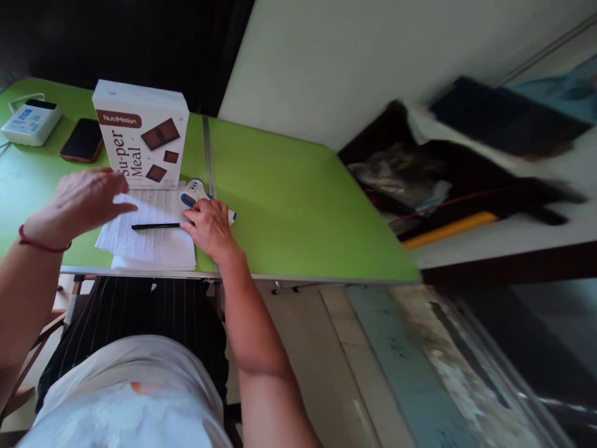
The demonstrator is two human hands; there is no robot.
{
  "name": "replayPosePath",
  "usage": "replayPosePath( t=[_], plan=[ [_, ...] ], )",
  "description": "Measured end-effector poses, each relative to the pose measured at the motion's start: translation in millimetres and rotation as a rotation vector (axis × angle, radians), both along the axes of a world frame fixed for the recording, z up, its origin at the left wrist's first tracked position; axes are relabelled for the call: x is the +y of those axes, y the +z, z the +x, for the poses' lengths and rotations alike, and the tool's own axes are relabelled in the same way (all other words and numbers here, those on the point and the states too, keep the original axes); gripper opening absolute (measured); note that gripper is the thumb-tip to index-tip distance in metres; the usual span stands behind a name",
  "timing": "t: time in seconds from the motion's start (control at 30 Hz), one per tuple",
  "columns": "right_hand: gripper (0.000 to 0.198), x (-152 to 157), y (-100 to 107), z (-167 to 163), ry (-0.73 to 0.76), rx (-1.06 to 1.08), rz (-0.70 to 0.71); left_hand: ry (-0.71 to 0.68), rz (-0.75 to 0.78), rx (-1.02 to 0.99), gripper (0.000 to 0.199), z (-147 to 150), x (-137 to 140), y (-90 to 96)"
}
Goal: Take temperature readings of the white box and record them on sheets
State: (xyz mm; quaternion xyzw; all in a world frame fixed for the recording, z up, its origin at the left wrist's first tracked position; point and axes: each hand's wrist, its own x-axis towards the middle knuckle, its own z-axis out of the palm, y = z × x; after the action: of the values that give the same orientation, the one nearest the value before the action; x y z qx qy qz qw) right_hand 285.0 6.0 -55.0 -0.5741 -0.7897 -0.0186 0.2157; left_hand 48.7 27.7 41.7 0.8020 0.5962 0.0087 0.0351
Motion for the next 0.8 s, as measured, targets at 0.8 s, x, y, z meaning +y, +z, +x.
replayPosePath(
  t=[0.8],
  plan=[
    [0.011,-53.5,-17.7,-42.4,-0.069,0.903,-0.032,-0.523,0.350,-0.224,0.024,0.9,-69.7,-92.8]
  ],
)
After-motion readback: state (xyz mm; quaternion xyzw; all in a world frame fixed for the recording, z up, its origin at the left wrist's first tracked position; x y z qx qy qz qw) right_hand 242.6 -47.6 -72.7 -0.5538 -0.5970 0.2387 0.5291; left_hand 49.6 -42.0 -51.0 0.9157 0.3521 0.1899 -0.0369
